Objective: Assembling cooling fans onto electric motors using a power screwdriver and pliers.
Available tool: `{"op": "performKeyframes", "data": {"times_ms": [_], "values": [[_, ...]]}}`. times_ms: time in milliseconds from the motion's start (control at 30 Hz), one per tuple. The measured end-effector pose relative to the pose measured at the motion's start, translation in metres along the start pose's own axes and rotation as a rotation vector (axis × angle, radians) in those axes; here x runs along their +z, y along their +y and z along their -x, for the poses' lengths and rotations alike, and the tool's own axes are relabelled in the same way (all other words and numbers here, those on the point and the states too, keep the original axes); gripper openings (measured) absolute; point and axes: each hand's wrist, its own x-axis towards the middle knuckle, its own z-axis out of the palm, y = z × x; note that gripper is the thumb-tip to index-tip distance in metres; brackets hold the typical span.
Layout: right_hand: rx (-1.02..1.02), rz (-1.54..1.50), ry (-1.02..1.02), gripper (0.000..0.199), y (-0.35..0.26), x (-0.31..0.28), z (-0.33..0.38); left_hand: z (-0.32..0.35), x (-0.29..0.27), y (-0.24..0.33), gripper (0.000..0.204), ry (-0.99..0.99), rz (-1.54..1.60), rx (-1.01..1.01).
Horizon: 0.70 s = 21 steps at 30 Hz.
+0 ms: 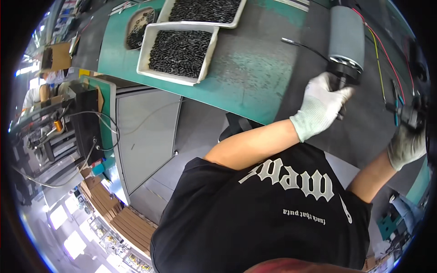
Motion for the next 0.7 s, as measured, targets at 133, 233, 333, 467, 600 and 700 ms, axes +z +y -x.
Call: {"op": "performKeyframes", "data": {"times_ms": [133, 233, 333, 467, 600, 700], "values": [[0.216, 0.294, 0.276, 0.032, 0.023, -0.098, 0.039, 0.012, -0.033, 0.012, 0.023, -0.102, -0.646, 0.344], [0.238, 0.302, 0.332, 0.031, 0.009, -0.112, 0.046, 0.038, -0.102, 0.075, 0.016, 0.241, -1.548, 0.775], [0.18, 0.374, 0.228, 0.031, 0.009, -0.126, 0.051, 0.03, -0.191, 0.139, 0.024, 0.982, -1.719, 0.716], [0.199, 0.367, 0.27, 0.031, 0.013, -0.114, 0.048, 0.017, -0.237, 0.156, 0.03, 0.811, -1.845, 0.54], [0.228, 0.307, 0.308, 0.03, 0.013, -0.102, 0.044, 0.02, -0.238, 0.157, 0.023, 0.733, -1.934, 0.522], [0.271, 0.229, 0.339, 0.03, 0.01, -0.097, 0.041, 0.015, -0.245, 0.163, 0.015, 0.67, -1.968, 0.473]]}}
